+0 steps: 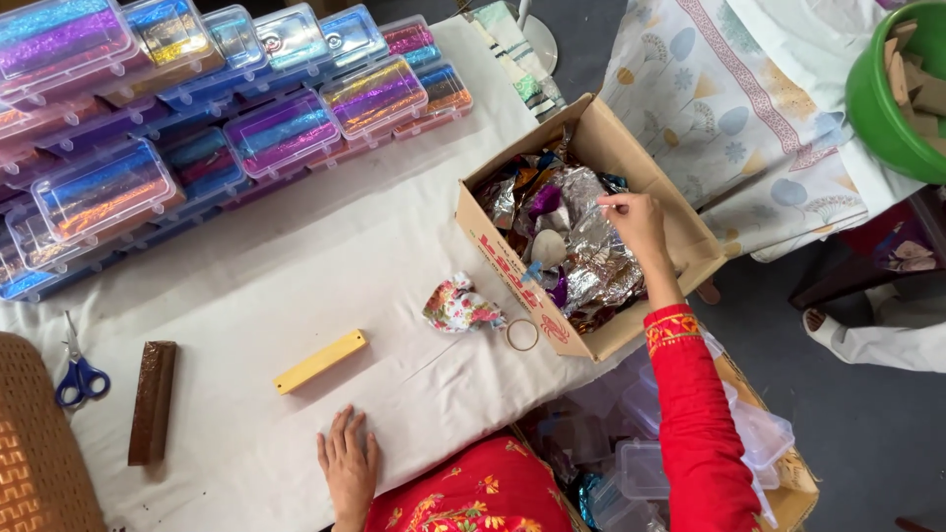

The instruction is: The recorder is assembling and packaging small wooden holders and wrapping components in foil.

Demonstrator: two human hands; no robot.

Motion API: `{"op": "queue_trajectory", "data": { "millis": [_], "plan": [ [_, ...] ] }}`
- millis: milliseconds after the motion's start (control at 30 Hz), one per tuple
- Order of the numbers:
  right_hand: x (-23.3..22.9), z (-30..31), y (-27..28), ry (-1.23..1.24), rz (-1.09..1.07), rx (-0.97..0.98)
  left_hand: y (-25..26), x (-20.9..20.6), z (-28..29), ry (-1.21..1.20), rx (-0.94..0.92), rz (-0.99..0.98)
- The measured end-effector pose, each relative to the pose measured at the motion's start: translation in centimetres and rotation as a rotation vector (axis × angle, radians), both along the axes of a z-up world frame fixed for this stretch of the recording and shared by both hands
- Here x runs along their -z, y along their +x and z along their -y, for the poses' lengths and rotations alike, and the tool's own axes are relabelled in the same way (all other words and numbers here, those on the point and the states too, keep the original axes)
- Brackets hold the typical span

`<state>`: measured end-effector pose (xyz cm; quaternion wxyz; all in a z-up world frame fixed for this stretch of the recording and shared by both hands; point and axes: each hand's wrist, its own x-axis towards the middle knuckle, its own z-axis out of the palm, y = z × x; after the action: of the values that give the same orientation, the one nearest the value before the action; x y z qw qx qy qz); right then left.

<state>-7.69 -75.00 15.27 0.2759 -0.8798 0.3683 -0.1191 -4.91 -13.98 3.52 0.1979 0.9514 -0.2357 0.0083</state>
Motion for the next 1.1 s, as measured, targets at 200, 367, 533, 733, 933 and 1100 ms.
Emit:
{"op": "queue_trajectory", "data": {
  "millis": [200, 367, 533, 733, 933, 1100],
  "plan": [
    [-3.2, -1.4, 0.1, 0.037, 0.087, -0.078, -0.2, 0.3, 0.1, -0.007, -0.024, -0.004],
    [-5.1, -3.0, 0.2, 0.004, 0.052, -0.056, -0.3, -0.3, 0.2, 0.004, -0.016, 0.005],
    [-7.9, -4.2, 0.7, -0.014, 0.243, -0.083, -0.1, -0.2, 0.3, 0.007, -0.019, 0.013],
    [-13.3, -4.6, 0.1, -0.021, 0.345, 0.064, -0.2, -0.4, 0.4, 0.003, -0.021, 0.009],
    [-14.5, -6.5, 0.0, -0.337, 0.428, -0.049, 0.1, -1.5, 1.1, 0.009, -0.047, 0.0],
    [-10.9, -6.3, 0.3, -0.518, 0.334, -0.152, 2.2, -4.3, 2.9, -0.119, -0.024, -0.01]
  ]
}}
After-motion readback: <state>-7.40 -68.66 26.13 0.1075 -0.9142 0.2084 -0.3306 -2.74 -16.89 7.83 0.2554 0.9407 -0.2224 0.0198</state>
